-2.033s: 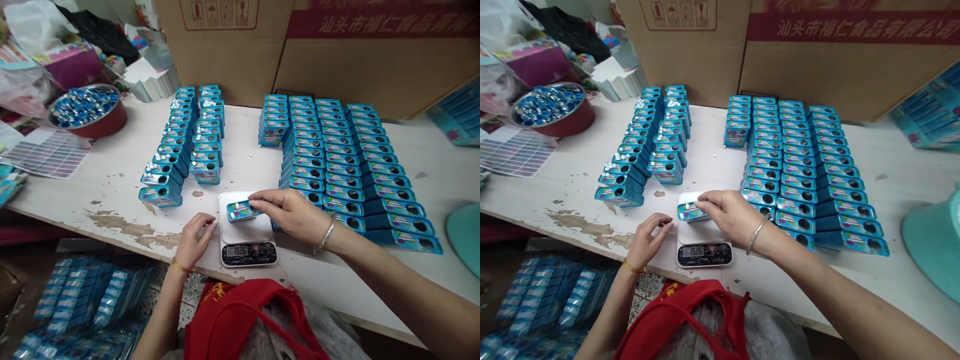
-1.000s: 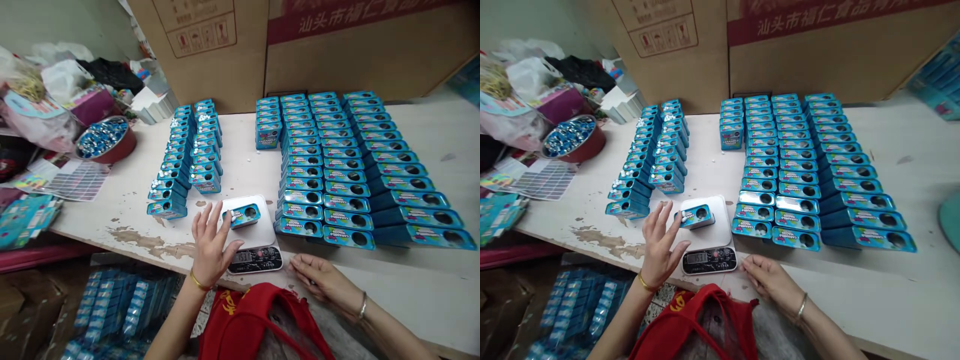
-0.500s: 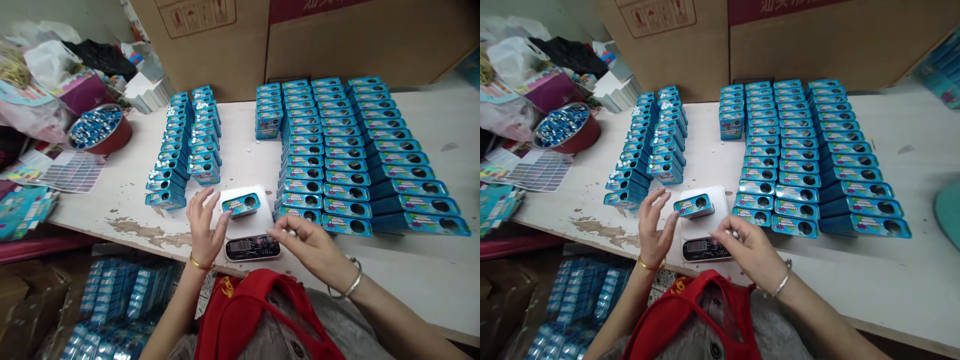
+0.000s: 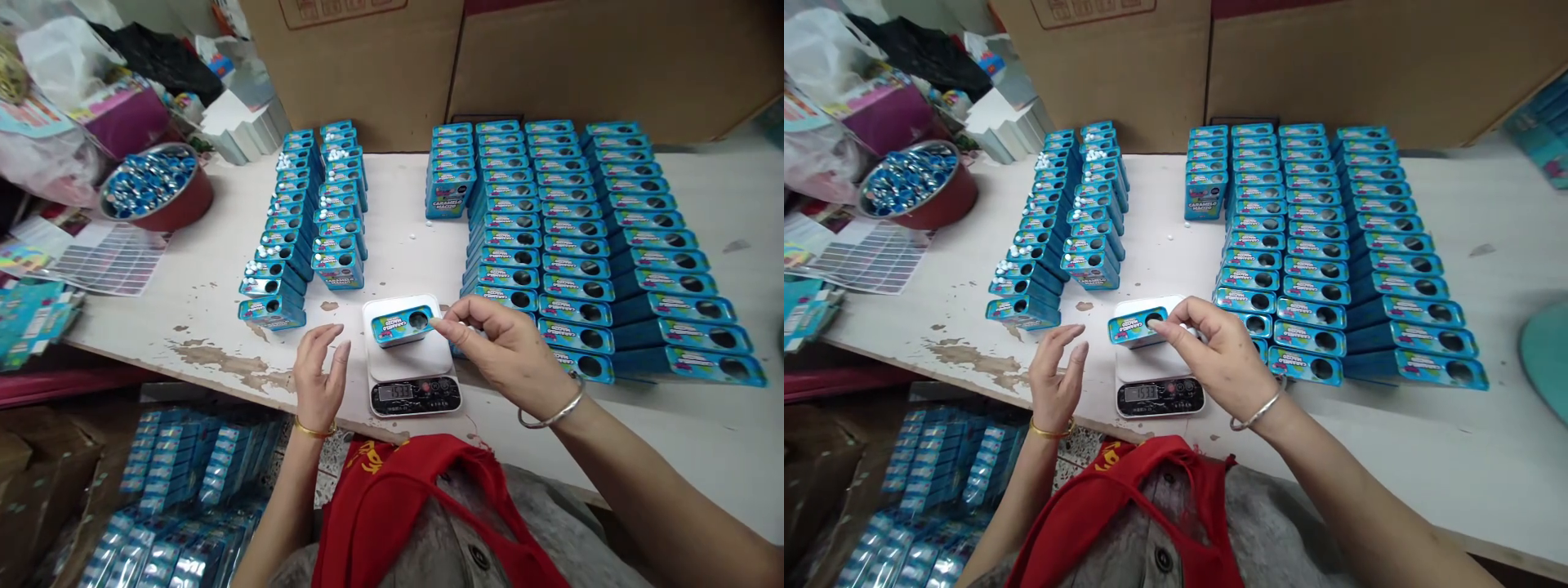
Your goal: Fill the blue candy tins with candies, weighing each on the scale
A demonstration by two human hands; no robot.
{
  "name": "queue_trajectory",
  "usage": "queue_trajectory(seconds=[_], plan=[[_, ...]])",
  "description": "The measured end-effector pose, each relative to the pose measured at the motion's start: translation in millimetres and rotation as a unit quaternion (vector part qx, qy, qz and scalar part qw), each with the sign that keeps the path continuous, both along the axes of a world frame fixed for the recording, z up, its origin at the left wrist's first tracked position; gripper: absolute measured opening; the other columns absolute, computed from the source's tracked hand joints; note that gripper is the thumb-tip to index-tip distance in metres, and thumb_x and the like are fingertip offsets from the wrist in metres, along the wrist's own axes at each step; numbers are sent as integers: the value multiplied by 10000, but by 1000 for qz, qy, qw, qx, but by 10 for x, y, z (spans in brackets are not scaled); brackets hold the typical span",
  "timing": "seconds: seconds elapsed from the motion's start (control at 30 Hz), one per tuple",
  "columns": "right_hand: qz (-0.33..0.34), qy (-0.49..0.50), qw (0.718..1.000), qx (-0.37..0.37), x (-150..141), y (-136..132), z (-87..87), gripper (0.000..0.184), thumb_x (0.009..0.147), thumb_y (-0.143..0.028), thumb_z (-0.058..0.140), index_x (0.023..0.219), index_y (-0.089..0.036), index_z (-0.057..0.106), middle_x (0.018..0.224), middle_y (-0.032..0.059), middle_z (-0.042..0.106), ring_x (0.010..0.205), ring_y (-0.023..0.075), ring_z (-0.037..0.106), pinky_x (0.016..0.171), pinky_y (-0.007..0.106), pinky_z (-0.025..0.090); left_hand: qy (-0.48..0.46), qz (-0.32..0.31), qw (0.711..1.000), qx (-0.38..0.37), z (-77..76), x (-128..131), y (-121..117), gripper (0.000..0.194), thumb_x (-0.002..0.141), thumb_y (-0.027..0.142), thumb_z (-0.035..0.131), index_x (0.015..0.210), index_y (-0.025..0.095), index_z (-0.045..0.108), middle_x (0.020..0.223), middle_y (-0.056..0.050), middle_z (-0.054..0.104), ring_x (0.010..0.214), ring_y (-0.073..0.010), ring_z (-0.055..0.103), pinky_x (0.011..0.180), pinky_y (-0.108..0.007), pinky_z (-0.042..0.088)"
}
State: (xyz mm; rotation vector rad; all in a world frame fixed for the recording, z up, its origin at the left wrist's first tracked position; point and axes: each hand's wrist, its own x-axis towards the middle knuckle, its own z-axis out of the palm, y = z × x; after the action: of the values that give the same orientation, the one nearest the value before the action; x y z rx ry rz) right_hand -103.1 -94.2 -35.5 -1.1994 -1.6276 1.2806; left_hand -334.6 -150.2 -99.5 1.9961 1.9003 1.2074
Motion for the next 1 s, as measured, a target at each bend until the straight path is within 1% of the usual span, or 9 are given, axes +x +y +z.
queue_trajectory(seconds=[0.27, 0.4, 0.5, 0.6, 0.7, 0.77, 0.83, 0.93, 1.0], plan=[[21, -58, 998, 20, -143, 156, -14, 253, 833, -397, 572, 720, -172, 598, 633, -14, 529, 594, 113, 443, 564, 242, 346, -6, -7, 1000, 1, 16, 24, 42, 199, 884, 227, 524, 1062, 180, 599, 1019, -77, 610, 993, -173, 574, 883, -350, 473], [63, -103, 993, -5, -225, 237, -35, 314, 840, -442, 548, 880, -154, 669, 577, -24, 531, 544, 107, 433, 541, 242, 330, -10, -6, 1000, -11, -22, 22, 25, 208, 890, 247, 517, 1071, 185, 599, 1023, -78, 614, 997, -179, 571, 890, -371, 473], [65, -92, 994, -5, -220, 247, -29, 357, 858, -452, 521, 976, -151, 672, 665, 7, 604, 608, 127, 499, 591, 250, 372, -20, -4, 1000, -16, -23, 19, 24, 203, 890, 250, 515, 1062, 188, 604, 1021, -77, 616, 996, -182, 572, 892, -382, 474], [44, -27, 999, -13, -163, 222, 19, 338, 889, -429, 475, 979, -169, 671, 772, 37, 643, 767, 170, 569, 681, 264, 423, -34, -18, 999, -16, 102, 22, 155, 189, 892, 252, 509, 1044, 199, 607, 1018, -72, 621, 990, -183, 579, 879, -375, 484], [38, 31, 998, -44, -57, 177, 113, 331, 898, -432, 459, 953, -193, 682, 826, 43, 649, 859, 187, 579, 746, 271, 450, -32, -72, 997, -2, 334, 74, 552, 199, 892, 260, 503, 1061, 210, 596, 1000, -63, 629, 934, -170, 600, 822, -329, 508], [30, 50, 996, -68, 52, 138, 172, 315, 884, -440, 486, 931, -206, 692, 843, 39, 649, 850, 181, 580, 752, 267, 460, 0, -130, 992, 3, 474, 174, 973, 230, 892, 252, 498, 1105, 210, 572, 995, -59, 628, 903, -155, 607, 794, -293, 514], [-1, 52, 994, -96, 205, 92, 198, 310, 856, -464, 526, 923, -218, 701, 744, 29, 622, 755, 168, 571, 664, 250, 469, 78, -181, 980, -25, 536, 332, 1473, 259, 889, 223, 490, 1142, 200, 544, 1033, -67, 618, 944, -158, 604, 825, -287, 505], [-76, 39, 987, -133, 524, 9, 146, 344, 797, -515, 584, 930, -226, 712, 562, 9, 514, 544, 136, 476, 448, 218, 393, 285, -182, 920, -199, 424, 616, 2193, 310, 850, 119, 493, 1149, 188, 540, 1122, -101, 576, 1054, -205, 580, 897, -328, 470], [-137, 32, 979, -147, 778, -73, 63, 336, 756, -516, 631, 926, -241, 721, 587, 22, 538, 490, 115, 426, 389, 205, 348, 309, -170, 899, -260, 237, 785, 2536, 304, 774, 56, 550, 1062, 147, 581, 1053, -124, 586, 968, -231, 620, 836, -337, 487]])
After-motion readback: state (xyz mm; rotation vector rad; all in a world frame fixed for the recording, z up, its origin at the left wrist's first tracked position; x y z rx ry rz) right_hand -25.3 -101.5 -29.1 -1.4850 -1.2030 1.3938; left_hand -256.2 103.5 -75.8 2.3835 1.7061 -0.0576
